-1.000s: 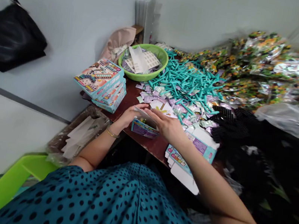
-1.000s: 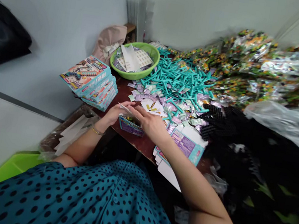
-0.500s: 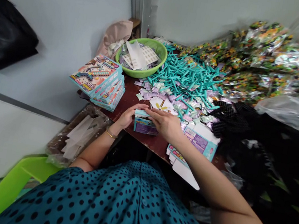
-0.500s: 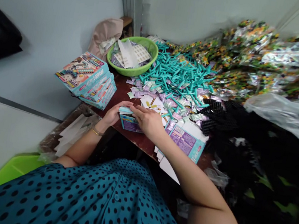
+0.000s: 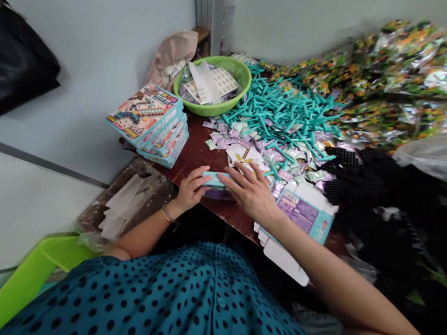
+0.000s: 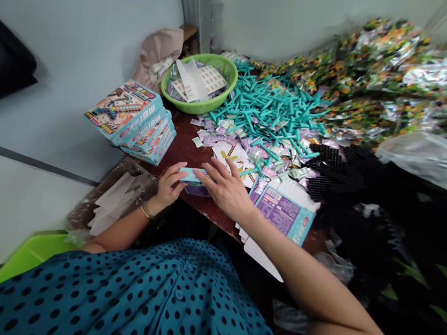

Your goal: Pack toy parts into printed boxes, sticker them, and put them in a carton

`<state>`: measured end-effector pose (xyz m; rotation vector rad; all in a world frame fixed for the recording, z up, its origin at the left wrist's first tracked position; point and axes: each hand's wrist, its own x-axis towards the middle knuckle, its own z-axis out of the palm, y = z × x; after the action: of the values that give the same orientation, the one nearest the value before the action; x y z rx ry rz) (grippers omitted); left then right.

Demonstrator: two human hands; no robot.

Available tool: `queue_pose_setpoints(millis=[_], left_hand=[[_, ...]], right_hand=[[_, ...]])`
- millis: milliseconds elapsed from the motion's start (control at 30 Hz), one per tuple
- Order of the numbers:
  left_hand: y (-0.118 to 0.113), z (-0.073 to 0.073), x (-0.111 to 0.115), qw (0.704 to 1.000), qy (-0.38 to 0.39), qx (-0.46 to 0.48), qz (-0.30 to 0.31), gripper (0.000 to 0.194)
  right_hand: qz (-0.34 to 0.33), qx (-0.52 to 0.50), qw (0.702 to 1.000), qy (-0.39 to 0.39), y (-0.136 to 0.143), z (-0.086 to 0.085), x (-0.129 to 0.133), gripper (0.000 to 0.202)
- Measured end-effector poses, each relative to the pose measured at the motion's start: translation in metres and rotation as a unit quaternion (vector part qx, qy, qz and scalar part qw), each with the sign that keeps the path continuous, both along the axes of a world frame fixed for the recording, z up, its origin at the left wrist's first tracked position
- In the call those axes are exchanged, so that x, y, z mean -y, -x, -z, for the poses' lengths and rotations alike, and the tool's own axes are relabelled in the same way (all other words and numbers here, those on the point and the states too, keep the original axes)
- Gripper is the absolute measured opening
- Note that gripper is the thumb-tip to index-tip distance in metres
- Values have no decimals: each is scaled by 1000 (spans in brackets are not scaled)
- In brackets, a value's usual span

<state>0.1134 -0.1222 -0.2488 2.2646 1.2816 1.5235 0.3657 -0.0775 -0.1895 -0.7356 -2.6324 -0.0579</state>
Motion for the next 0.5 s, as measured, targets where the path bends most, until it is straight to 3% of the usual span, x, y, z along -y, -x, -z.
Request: queue_pose_setpoints(millis=[100,233,300,367,400,500], left_hand=[[-1,11,3,998,67,18,0,28],[-14,21,10,973,225,55,5,56],[-28,14,23,958,277,67,-27,62],[-36,-12,41,970,229,58,-57,54],[-35,-33,51,982,171,42,-67,52],[-13,-119,71,985,-63,-71,-142,57]], right_hand=[[24,-36,999,-19,4,9,7,53],[18,-58,998,-2,4,12,8,46],[9,-112,994,-2,-3,4,10,43],[34,-211,977,-14,-19,-7,13,47],[65,-268,961,-21,-30,-13,15,50],[176,-382,906,-37,-63,-21,14,47]])
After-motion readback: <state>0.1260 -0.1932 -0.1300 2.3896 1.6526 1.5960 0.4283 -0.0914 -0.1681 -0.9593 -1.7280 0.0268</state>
